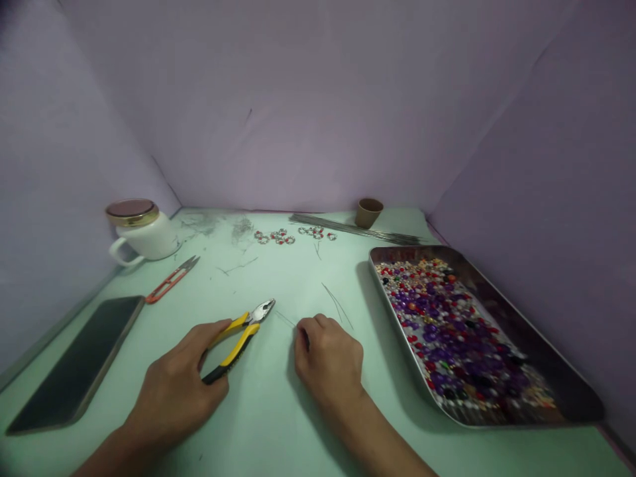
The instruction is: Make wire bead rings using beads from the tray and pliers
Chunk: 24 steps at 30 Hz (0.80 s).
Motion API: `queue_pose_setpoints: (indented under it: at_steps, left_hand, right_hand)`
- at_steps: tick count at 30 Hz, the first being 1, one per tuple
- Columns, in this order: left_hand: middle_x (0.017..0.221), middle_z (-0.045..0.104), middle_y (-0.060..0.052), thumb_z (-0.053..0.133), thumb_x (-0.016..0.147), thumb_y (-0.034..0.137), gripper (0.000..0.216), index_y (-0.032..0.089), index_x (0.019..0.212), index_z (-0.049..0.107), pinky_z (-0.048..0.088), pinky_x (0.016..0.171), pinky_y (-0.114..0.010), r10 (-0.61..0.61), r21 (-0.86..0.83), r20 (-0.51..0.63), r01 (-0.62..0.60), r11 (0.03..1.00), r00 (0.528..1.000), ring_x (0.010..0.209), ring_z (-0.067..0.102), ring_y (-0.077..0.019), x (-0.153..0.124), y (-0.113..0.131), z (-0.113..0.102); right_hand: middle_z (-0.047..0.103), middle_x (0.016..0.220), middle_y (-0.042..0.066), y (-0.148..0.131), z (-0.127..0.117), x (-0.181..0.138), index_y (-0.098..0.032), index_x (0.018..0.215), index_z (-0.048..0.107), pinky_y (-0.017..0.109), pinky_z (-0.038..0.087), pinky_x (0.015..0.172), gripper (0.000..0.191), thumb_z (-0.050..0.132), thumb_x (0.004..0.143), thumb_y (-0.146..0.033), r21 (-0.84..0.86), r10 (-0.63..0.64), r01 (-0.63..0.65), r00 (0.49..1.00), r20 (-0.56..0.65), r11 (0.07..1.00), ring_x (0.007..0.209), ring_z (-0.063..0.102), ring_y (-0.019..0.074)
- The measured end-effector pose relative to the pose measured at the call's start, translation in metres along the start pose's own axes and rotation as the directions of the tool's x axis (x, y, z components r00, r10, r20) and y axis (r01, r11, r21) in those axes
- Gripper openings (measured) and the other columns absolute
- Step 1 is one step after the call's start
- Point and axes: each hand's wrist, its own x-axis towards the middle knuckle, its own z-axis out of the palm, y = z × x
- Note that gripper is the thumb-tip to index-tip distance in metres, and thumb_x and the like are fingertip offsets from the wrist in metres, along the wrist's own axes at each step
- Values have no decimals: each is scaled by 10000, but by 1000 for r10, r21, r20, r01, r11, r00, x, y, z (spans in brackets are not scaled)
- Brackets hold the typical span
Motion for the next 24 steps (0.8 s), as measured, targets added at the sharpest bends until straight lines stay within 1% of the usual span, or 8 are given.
queue_pose_setpoints:
  at_steps: [7, 12, 19, 24]
  left_hand:
    - [1112, 562, 21, 444, 564, 124, 579, 283, 1120, 467, 443, 668, -282, 10, -10, 12, -10, 1000, 1000, 785, 583, -171, 0, -1, -1]
    - [1106, 567, 25, 445, 566, 121, 579, 295, 1118, 468, 442, 646, -278, 12, -10, 13, -12, 1000, 1000, 788, 589, -175, 0, 0, -1]
    - [1108, 565, 22, 440, 562, 115, 582, 287, 1117, 472, 450, 665, -289, 17, -10, 8, -17, 1000, 1000, 834, 584, -187, -1, 0, 0]
    - [1133, 555, 23, 444, 568, 114, 583, 285, 1125, 469, 450, 707, -308, 15, -19, 36, -14, 1000, 999, 866, 579, -192, -1, 0, -2]
  right_hand:
    - [623, 656, -41, 0, -5, 1, -253, 704, 634, 229, 234, 485, 160, 479, 739, -230, 86, 69, -76, 994, 87, 993, 569, 528, 107]
    - [616, 653, -31, -1, -8, 1, -240, 700, 632, 233, 228, 479, 168, 471, 742, -213, 93, 48, -55, 995, 82, 994, 558, 522, 106]
    - [608, 680, -35, -1, -4, 1, -249, 716, 619, 230, 228, 483, 165, 460, 763, -251, 87, 115, -123, 989, 98, 989, 559, 508, 108]
    - [588, 727, -31, -1, -2, 0, -252, 726, 618, 227, 239, 496, 157, 467, 764, -239, 101, 138, -147, 987, 84, 984, 586, 503, 109]
